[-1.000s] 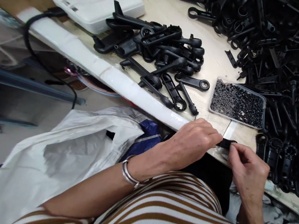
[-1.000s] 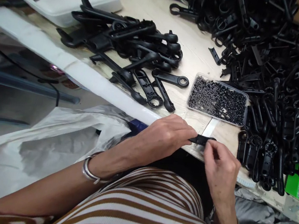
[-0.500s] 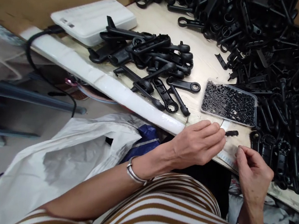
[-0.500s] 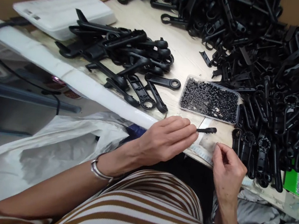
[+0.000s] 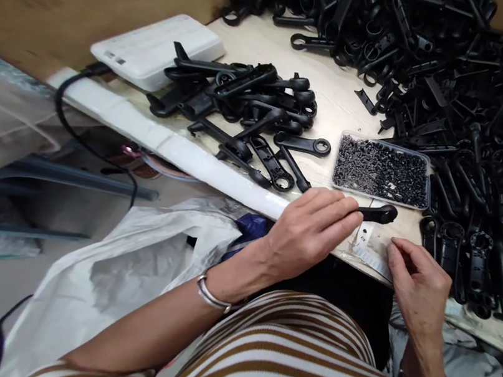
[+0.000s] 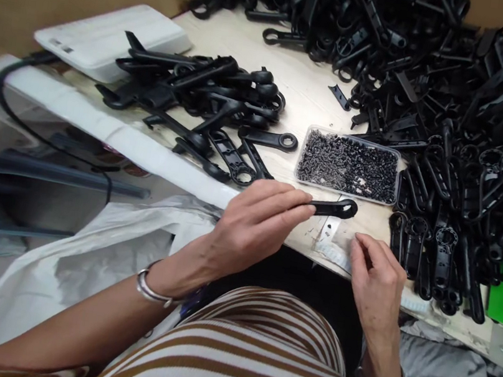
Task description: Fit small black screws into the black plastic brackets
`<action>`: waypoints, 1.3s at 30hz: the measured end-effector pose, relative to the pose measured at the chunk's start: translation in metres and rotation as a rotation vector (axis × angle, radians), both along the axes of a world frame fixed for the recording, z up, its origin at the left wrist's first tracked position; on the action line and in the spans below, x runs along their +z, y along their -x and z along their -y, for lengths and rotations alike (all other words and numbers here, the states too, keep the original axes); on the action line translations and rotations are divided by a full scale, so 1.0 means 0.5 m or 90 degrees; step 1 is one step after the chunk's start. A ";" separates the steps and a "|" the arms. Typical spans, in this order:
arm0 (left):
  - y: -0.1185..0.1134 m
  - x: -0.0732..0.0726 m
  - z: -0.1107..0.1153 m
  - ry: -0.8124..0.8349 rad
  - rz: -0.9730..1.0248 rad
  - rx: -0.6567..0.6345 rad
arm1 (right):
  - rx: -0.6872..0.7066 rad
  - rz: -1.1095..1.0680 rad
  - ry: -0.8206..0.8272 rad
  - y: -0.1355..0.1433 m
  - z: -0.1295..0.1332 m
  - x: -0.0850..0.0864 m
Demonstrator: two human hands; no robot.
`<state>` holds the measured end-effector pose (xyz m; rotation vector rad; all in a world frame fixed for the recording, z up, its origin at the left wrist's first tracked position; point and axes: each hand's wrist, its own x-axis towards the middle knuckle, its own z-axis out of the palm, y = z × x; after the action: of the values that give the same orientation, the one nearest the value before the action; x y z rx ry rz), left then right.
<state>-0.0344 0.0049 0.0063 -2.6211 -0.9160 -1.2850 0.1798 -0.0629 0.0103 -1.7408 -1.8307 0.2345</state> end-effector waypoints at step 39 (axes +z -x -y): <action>-0.049 -0.005 0.048 0.168 0.114 -0.109 | -0.007 -0.672 0.371 0.039 0.014 0.020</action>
<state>-0.0098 -0.0191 0.0035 -2.8765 -0.9629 -1.5593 0.1606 -0.0697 0.0204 -1.4638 -0.9883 1.4742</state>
